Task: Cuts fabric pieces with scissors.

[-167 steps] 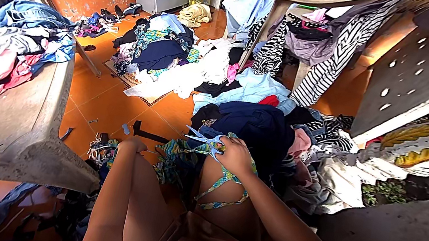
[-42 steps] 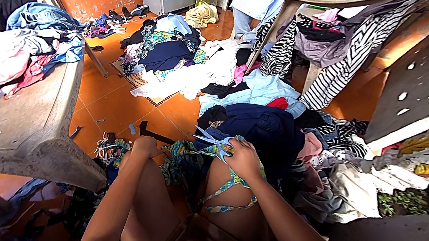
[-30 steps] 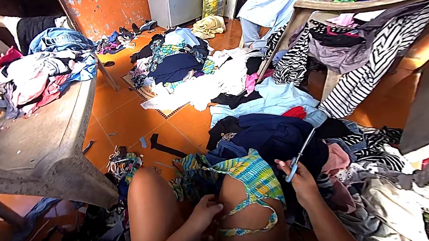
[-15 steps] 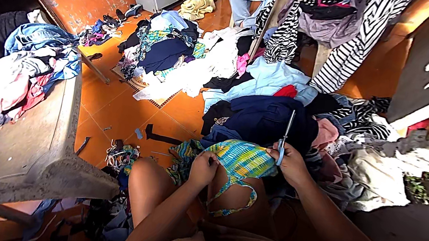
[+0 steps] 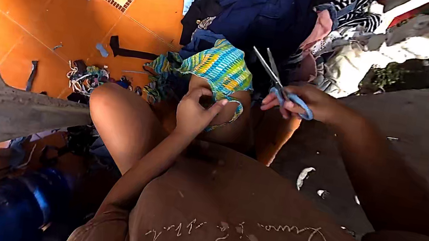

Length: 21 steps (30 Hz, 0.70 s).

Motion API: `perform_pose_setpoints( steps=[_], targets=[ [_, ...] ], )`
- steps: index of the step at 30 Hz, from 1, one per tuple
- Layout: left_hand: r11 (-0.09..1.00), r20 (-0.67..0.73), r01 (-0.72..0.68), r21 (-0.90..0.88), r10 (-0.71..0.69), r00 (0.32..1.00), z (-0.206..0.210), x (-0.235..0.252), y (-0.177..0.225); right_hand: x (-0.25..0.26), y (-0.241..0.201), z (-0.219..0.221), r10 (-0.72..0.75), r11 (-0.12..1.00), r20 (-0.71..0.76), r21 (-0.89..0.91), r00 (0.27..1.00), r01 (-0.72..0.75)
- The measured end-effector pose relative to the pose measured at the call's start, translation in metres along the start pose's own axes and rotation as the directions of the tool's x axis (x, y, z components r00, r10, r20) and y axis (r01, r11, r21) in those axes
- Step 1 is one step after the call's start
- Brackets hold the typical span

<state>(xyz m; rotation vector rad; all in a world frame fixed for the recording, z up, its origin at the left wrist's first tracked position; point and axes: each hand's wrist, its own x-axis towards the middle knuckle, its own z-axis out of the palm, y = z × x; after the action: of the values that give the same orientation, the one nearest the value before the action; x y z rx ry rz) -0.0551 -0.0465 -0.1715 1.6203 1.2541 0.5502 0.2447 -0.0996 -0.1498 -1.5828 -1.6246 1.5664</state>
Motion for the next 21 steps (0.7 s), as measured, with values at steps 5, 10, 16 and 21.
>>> perform_pose_setpoints(
  steps=[5, 10, 16, 21],
  targets=[
    [0.984, -0.018, -0.003, 0.18, 0.006, 1.0, 0.009, 0.007, 0.015, -0.02, -0.008, -0.001, 0.113, 0.985, 0.208, -0.148, 0.971, -0.083],
    [0.999, 0.001, 0.018, 0.038, -0.018, 1.0, 0.004, 0.008, 0.017, -0.03, -0.02, 0.003, 0.22, 0.947, 0.253, -0.287, 0.942, -0.144],
    [0.977, 0.054, 0.007, -0.212, 0.005, 0.999, 0.008, -0.002, 0.001, -0.031, -0.016, 0.04, 0.193, 0.978, 0.253, 0.031, 0.948, -0.207],
    [0.952, 0.105, -0.006, -0.307, 0.04, 0.994, 0.013, -0.005, -0.008, -0.019, -0.034, 0.093, 0.217, 0.973, 0.004, 0.075, 0.976, -0.217]
  ],
)
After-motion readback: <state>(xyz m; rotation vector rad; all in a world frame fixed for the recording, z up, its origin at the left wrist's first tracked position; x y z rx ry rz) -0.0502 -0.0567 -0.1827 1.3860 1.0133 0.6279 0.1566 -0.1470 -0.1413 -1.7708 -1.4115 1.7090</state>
